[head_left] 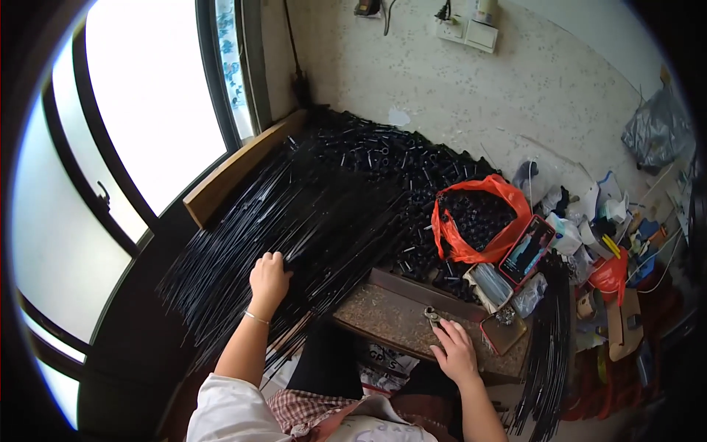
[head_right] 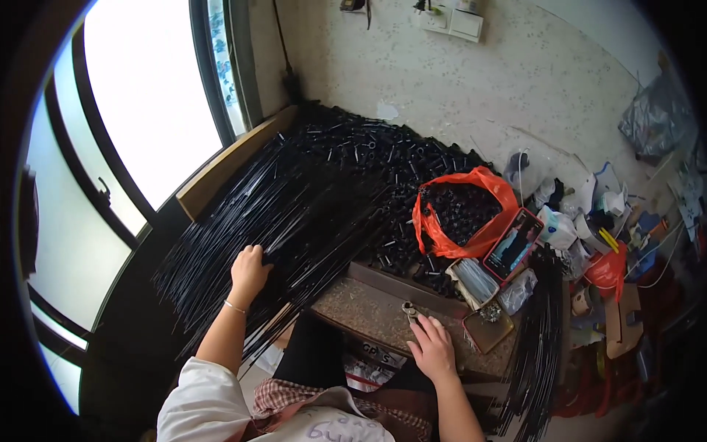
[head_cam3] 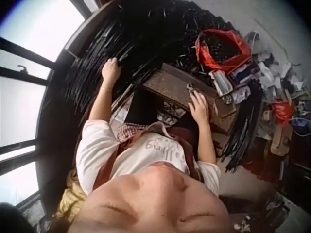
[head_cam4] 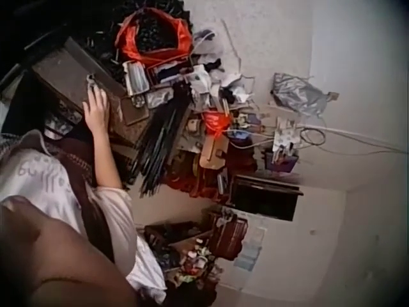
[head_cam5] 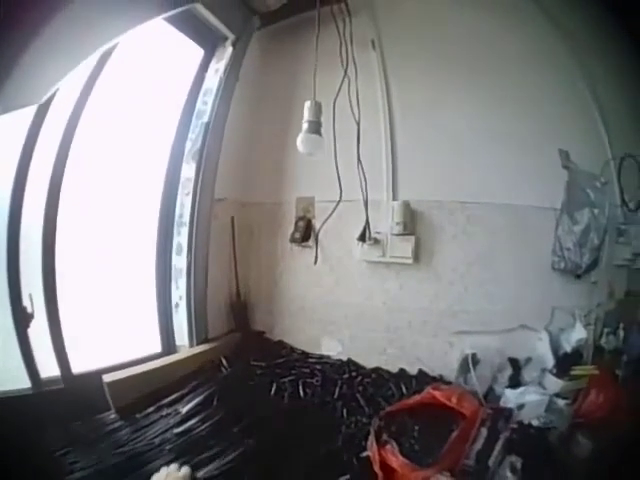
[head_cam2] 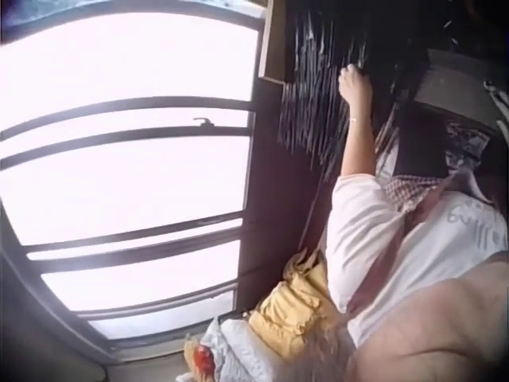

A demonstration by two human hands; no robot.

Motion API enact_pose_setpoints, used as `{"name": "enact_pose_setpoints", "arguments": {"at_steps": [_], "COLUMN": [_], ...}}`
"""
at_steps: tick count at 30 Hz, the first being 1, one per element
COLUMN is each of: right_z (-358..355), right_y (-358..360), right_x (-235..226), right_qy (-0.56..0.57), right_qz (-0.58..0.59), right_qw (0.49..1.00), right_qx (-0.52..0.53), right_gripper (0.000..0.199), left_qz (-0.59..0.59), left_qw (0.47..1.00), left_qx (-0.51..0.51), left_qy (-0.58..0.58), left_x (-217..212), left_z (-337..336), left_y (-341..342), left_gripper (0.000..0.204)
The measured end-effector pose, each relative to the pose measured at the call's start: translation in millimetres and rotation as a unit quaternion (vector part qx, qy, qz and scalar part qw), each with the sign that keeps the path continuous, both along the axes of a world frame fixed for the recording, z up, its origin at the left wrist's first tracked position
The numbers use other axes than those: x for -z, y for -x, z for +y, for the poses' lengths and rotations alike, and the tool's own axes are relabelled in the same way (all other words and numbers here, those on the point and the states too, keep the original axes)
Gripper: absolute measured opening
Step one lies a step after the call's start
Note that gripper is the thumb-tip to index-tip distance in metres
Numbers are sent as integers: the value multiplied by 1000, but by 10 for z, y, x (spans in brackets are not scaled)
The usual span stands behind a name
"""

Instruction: Bundling multiple black rods together using a metal jig and pliers to secure fasteners.

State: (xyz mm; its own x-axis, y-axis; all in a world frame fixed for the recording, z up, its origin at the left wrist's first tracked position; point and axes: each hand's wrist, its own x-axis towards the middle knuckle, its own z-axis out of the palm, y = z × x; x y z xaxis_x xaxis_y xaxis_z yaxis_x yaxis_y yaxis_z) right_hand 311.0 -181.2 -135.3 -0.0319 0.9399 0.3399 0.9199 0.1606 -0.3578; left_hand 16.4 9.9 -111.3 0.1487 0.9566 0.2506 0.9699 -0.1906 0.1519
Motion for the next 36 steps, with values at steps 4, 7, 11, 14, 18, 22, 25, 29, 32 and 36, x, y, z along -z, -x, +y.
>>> {"name": "enact_pose_setpoints", "arguments": {"at_steps": [4, 7, 11, 14, 18, 22, 25, 29, 32, 36], "right_z": [-6, -59, -144, -305, -519, -554, -615, -785, -729, -860], "right_y": [-382, -673, -942, -1172, -1362, -1315, -1253, -1183, -942, -682], "right_x": [-21, -83, -124, -119, -128, -122, -177, -152, -172, -209], "right_qy": [23, 28, 7, 4, 13, -7, -9, 23, 15, 5], "right_qz": [27, 35, 58, 94, 124, 97, 89, 112, 94, 67], "right_qw": [999, 999, 998, 995, 991, 993, 994, 989, 993, 995], "right_qx": [37, 27, 29, 46, 57, 74, 65, 89, 69, 67], "right_gripper": [30, 26, 24, 23, 22, 21, 21, 24, 24, 23], "left_qz": [-94, -66, -41, -29, 25, 7, -160, -447, -545, -646], "left_qw": [995, 996, 995, 996, 997, 995, 979, 879, 800, 692], "left_qx": [-2, 45, 87, 73, 59, 53, 58, 146, 239, 300], "left_qy": [-44, 27, 4, -47, 53, -81, -113, 82, 78, 119], "left_x": [-92, -121, -253, -350, -450, -749, -913, -1703, -1940, -1965], "left_z": [156, 10, -38, -129, -267, -258, -42, -311, -400, -540], "left_y": [-160, -242, -410, -659, -777, -748, -634, -1251, -1324, -1669], "left_gripper": [23, 31, 25, 26, 26, 21, 27, 20, 16, 12]}}
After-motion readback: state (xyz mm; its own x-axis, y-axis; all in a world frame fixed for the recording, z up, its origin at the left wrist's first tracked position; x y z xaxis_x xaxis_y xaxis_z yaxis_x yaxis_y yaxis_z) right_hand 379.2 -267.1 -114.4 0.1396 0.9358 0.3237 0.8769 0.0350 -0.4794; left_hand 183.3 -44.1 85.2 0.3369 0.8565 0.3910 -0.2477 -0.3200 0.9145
